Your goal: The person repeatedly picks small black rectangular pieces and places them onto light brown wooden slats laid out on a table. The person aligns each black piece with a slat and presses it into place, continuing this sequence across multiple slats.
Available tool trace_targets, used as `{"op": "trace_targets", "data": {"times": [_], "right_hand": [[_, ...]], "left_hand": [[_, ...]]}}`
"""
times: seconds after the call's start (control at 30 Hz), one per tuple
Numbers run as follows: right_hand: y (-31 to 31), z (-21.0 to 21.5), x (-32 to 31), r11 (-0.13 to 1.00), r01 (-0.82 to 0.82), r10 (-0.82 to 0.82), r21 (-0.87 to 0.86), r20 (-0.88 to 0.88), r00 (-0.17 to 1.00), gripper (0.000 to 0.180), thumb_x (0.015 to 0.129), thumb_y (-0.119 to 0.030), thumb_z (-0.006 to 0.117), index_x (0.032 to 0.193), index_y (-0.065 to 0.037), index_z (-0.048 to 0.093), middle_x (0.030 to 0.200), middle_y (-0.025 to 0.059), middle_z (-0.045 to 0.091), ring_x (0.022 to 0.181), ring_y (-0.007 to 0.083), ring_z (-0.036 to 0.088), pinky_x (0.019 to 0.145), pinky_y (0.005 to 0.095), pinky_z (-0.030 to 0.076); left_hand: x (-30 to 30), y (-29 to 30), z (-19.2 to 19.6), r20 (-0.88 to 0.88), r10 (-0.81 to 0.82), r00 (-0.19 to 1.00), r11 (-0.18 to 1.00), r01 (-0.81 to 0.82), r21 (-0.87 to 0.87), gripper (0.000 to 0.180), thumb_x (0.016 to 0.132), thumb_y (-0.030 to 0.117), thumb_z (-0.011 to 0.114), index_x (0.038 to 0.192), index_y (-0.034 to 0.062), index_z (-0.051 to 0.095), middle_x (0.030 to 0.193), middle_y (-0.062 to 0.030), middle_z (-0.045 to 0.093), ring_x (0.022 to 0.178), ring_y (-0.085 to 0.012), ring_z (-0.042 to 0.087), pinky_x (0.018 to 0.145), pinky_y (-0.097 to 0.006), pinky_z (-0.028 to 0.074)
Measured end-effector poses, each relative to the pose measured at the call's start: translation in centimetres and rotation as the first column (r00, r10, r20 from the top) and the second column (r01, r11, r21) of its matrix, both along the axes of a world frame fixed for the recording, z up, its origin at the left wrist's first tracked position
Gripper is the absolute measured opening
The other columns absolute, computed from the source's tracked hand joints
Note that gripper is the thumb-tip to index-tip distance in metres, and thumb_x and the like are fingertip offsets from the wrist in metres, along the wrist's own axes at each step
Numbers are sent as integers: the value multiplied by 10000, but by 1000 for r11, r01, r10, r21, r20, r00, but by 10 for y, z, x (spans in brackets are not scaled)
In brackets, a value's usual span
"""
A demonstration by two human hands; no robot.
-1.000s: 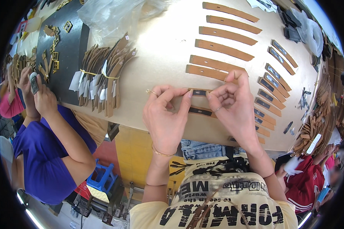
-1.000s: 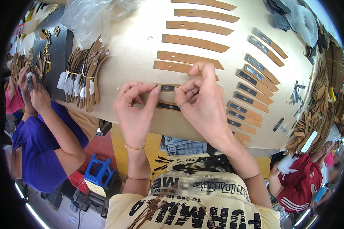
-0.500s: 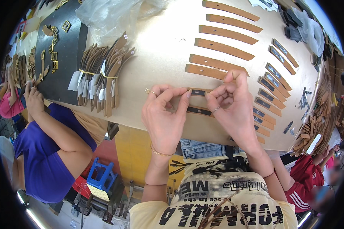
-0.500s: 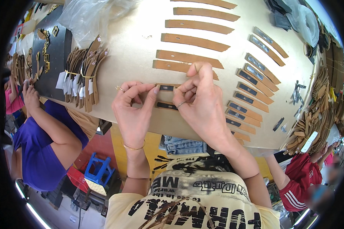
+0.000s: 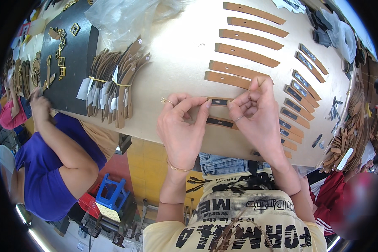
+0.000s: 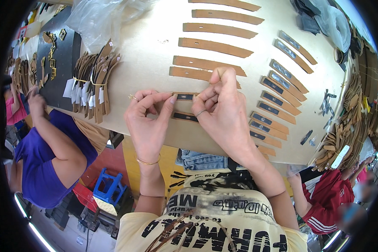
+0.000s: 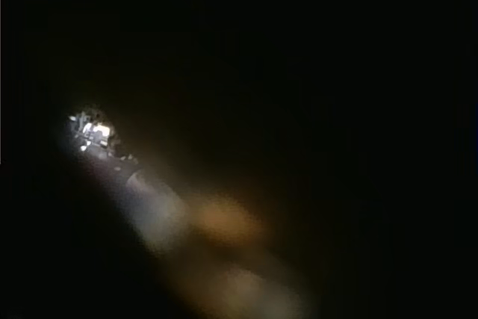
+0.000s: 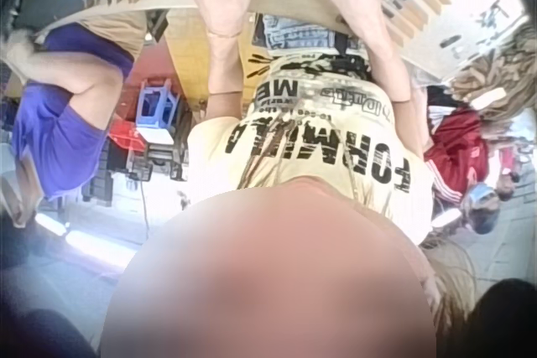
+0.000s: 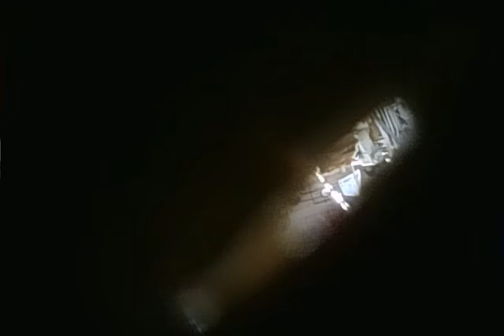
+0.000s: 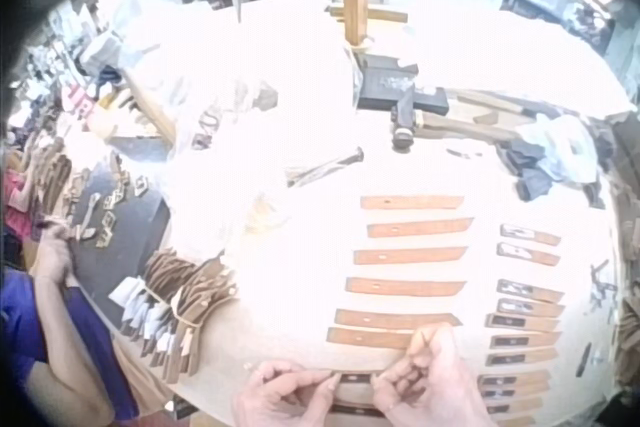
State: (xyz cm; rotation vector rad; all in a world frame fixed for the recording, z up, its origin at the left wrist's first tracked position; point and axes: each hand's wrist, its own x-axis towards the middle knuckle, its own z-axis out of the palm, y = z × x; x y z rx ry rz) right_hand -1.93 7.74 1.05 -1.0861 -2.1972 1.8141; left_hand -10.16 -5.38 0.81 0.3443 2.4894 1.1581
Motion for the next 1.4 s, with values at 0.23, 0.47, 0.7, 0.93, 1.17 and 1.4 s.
{"op": "trace_targets", "data": {"times": [0.23, 0.47, 0.7, 0.93, 1.17, 1.4], "right_hand": [[-2, 0, -1, 1000, 15, -14, 25, -3, 1000, 378, 805, 97, 646, 1035, -40, 380, 685, 56, 612, 555, 86, 568, 516, 233, 469], [-14, -6, 7, 870, -150, 179, 469, -17, 984, 251, 786, 1, 683, 1026, -70, 661, 784, 74, 586, 682, 229, 618, 595, 335, 518], [-27, -12, 23, 500, -302, 246, 812, 201, 948, 364, 800, -43, 673, 1145, -154, 709, 1041, 57, 570, 853, 201, 568, 623, 311, 457], [-26, -14, 37, 323, -379, 294, 867, 288, 911, 413, 838, -68, 611, 1240, -141, 668, 1182, 80, 571, 989, 217, 554, 783, 354, 427], [-15, -9, 56, 340, -362, 288, 868, 271, 919, 437, 807, -69, 616, 1242, -89, 650, 1305, 114, 546, 1104, 264, 551, 858, 395, 430], [-14, 3, 61, 587, -231, 345, 776, 19, 938, 330, 789, -23, 690, 1115, -70, 675, 1083, 92, 610, 924, 268, 613, 775, 369, 491]], "left_hand": [[0, 0, -1, -10, 2, 1000, 1000, -2, 15, 101, 787, 105, 779, 870, 52, 756, 800, -39, 603, 571, -149, 476, 566, -305, 421], [1, 0, -1, -37, -29, 999, 999, 28, -27, 83, 798, 110, 768, 864, 71, 735, 802, -40, 582, 564, -157, 460, 561, -318, 415], [3, 1, -3, -20, 38, 999, 999, -38, -10, 117, 829, 92, 734, 945, 87, 721, 842, -25, 623, 565, -147, 473, 556, -304, 418], [6, -1, -13, -196, 15, 980, 1000, -12, 17, 119, 852, 77, 718, 970, 58, 716, 812, -34, 631, 568, -124, 468, 538, -273, 389], [10, -9, -18, -203, 66, 977, 994, -46, 102, 123, 907, 61, 642, 1008, 35, 708, 980, -102, 624, 747, -201, 586, 642, -315, 466], [37, -36, -9, -244, -74, 967, 996, 84, 32, 199, 901, 86, 663, 1087, 32, 707, 1103, -134, 583, 949, -263, 571, 817, -367, 473]]}}
